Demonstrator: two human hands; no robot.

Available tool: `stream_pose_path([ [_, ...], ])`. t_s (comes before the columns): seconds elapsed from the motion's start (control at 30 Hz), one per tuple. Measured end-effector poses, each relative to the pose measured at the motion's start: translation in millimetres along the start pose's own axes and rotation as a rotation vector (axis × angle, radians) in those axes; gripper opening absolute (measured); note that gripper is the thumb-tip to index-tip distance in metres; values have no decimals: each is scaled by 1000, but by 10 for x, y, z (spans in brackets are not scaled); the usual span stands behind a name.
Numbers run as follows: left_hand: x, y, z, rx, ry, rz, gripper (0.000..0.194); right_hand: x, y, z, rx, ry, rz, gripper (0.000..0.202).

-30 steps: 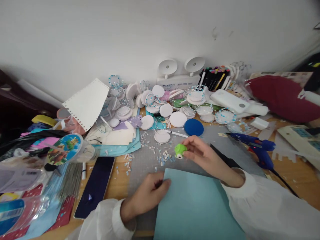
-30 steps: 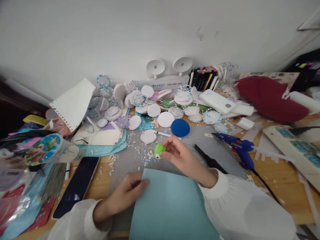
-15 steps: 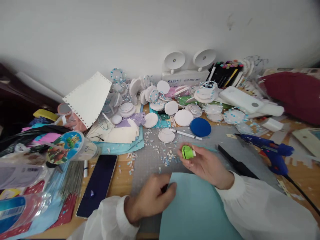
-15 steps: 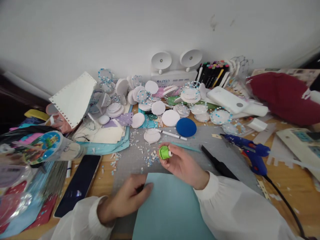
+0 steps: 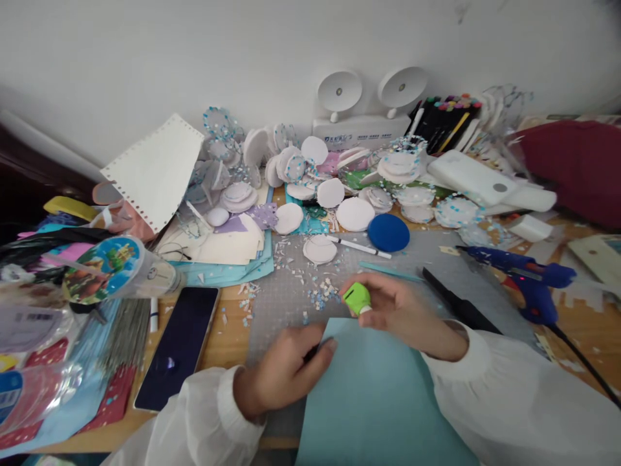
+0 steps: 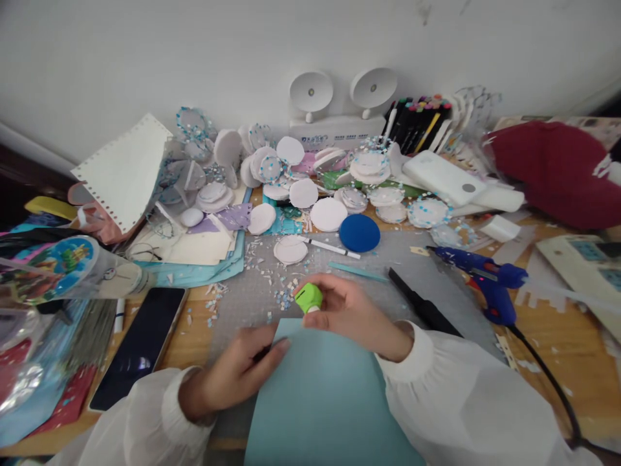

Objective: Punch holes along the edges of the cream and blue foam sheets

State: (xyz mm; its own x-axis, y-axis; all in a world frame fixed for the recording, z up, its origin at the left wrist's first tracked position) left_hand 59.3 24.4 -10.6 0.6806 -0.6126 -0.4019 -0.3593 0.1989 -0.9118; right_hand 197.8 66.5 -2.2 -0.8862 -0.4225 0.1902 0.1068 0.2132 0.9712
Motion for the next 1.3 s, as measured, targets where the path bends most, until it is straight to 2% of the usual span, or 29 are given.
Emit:
stream_pose_path([
  [0.13,1,-10,-6,14,-8,45,29,54,65,-30,-91,12,-231,41],
  [0.33,-22,-6,-2,-5,-21,86,30,132,223,-102,-276,-61,-495,35],
  [0.47,-34,-10,5,24,-41,150,28,182,250,-122,-324,-59,-600,31],
  [0.6,-18,-5,6,41,-33,192,26,155,188,-98,-266,-59,-563,30],
  [0.8,-10,-3,-7,34,-24,193,28,-18,61,-29,-75,-148,-256,41],
  [0.9,-15,-3,-7,37,-32,199,29,-75,27,-10,-34,-188,-213,43],
  [1.17,-6,-1,2,35,-25,211,30,-94,134,-96,-165,-251,-362,32],
  [1.3,-12,-4,-5,41,-27,214,29,0,212,-143,-281,-177,-529,25],
])
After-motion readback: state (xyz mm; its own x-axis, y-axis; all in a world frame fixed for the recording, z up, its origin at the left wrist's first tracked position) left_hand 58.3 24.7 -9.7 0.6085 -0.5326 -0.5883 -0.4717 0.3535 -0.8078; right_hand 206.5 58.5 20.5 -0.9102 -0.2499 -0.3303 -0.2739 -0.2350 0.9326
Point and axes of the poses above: each hand's wrist, its own z-axis towards the middle knuckle, its own x-axis out of the palm, y = z × x, the point moved 7 cm from there along z, towards the middle knuckle, and after that the axes turned 3 degrees about -z, right-handed, at the moved point
